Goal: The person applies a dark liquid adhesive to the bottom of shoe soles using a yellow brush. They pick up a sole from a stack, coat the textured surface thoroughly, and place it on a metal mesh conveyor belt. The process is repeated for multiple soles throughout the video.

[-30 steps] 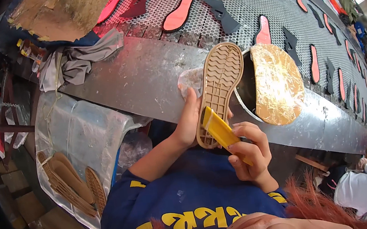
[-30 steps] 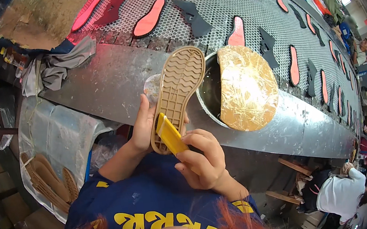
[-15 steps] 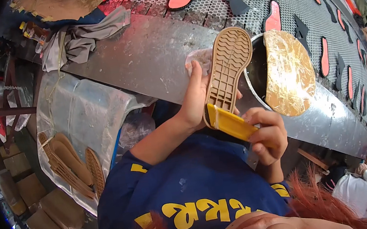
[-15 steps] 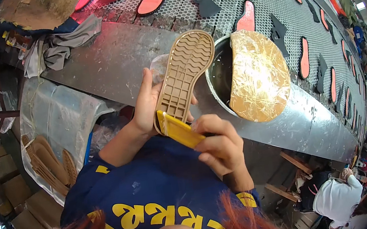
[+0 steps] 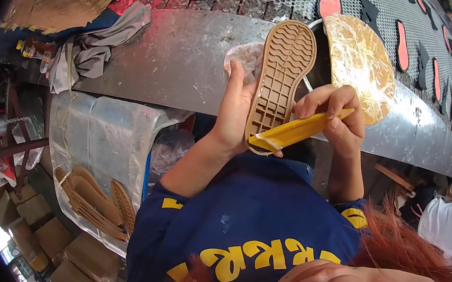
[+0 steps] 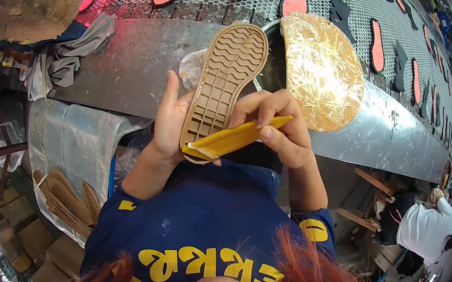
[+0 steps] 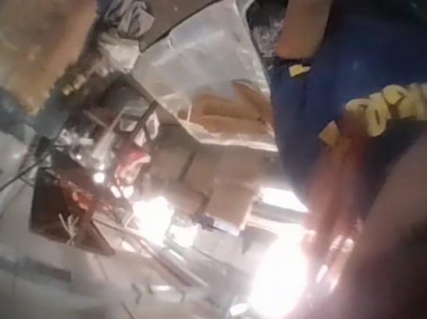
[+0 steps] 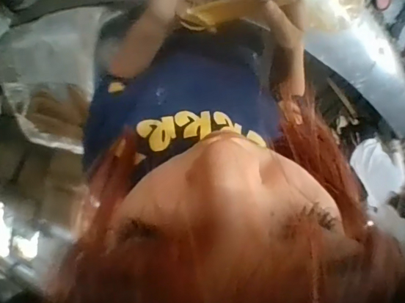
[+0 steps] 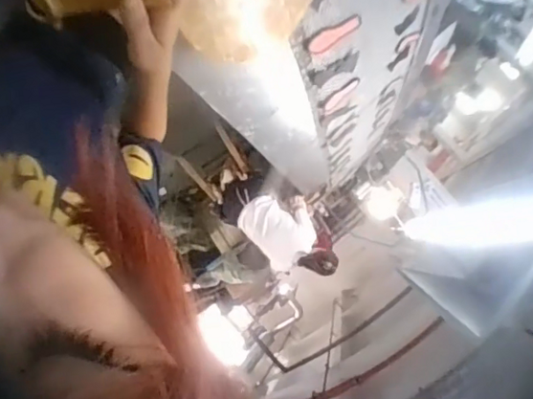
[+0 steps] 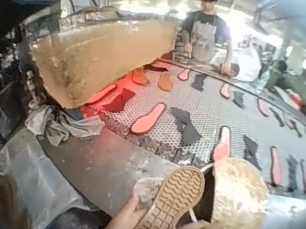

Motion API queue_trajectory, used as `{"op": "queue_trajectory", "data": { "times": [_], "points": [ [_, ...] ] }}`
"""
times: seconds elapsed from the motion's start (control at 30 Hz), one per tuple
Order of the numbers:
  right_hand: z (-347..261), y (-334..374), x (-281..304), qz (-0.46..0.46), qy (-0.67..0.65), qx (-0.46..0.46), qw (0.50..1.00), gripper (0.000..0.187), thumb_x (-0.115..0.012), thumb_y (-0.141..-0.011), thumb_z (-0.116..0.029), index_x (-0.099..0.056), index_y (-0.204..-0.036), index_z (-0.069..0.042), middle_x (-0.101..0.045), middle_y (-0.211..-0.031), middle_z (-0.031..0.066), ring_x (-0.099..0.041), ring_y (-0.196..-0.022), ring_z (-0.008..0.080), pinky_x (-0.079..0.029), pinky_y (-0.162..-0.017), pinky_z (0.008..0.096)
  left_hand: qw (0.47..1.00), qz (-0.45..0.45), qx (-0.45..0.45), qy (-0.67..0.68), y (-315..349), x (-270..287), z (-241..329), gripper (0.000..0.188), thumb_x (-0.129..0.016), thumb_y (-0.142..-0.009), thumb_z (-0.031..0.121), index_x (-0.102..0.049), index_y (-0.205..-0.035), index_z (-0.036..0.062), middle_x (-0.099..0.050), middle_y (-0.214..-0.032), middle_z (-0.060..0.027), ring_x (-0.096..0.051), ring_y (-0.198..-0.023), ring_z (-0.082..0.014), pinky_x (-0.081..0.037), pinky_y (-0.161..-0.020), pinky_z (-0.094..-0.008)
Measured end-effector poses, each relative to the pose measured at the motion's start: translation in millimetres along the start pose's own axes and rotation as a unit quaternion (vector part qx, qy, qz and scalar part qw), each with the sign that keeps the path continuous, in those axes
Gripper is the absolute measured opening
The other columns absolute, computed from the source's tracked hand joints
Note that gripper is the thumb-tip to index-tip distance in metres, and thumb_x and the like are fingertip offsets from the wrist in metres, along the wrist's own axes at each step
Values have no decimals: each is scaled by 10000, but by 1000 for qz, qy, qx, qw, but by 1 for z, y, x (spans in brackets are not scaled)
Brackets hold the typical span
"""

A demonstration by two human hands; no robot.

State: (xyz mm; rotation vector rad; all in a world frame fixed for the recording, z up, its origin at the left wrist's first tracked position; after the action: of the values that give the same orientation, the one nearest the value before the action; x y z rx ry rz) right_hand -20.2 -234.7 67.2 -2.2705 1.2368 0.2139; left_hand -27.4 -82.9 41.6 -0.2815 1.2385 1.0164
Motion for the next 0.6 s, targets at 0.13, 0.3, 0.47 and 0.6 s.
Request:
{"op": "queue_trajectory", "data": {
  "times": [0.13,0.3,0.47,0.6],
  "points": [
    [0,-6,1,-18,-18,-24,999,135,-502,-933,-142,-393,-966,-70,-556,-982,214,-578,-818,205,-485,-633,264,1000,-12,7,25,-1,2,-3,916,-146,-838,764,-343,-1359,36,-583,-1083,-211,-670,-753,-305,-567,-405,-420],
    [2,-9,4,-18,-26,-44,999,143,-506,-936,-151,-400,-977,-66,-580,-975,201,-575,-794,165,-462,-616,232,999,-29,38,4,0,-2,-4,922,-133,-844,755,-321,-1368,20,-585,-1053,-234,-672,-713,-334,-577,-429,-434],
    [2,-14,6,-41,-20,-49,998,139,-508,-938,-153,-408,-963,-60,-594,-948,187,-523,-725,115,-418,-592,207,998,-27,52,0,2,-2,-6,922,-130,-840,760,-325,-1365,28,-589,-1011,-238,-670,-685,-339,-577,-425,-431],
    [0,-16,9,-49,-11,-48,998,136,-505,-942,-154,-413,-956,-55,-597,-929,182,-491,-691,97,-394,-588,195,998,-23,59,-24,2,-2,-6,916,-132,-839,761,-337,-1357,34,-597,-985,-234,-670,-668,-338,-574,-416,-423]
  ]
}}
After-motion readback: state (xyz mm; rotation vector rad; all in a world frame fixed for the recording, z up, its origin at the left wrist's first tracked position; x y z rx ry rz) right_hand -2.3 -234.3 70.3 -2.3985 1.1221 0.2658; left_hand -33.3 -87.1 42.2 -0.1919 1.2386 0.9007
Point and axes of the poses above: each hand's wrist, its own y-axis away from the middle knuckle, its own x-axis out of the back of the hand, z = x × y, the point moved 4 cm from there along -y, towards the middle knuckle
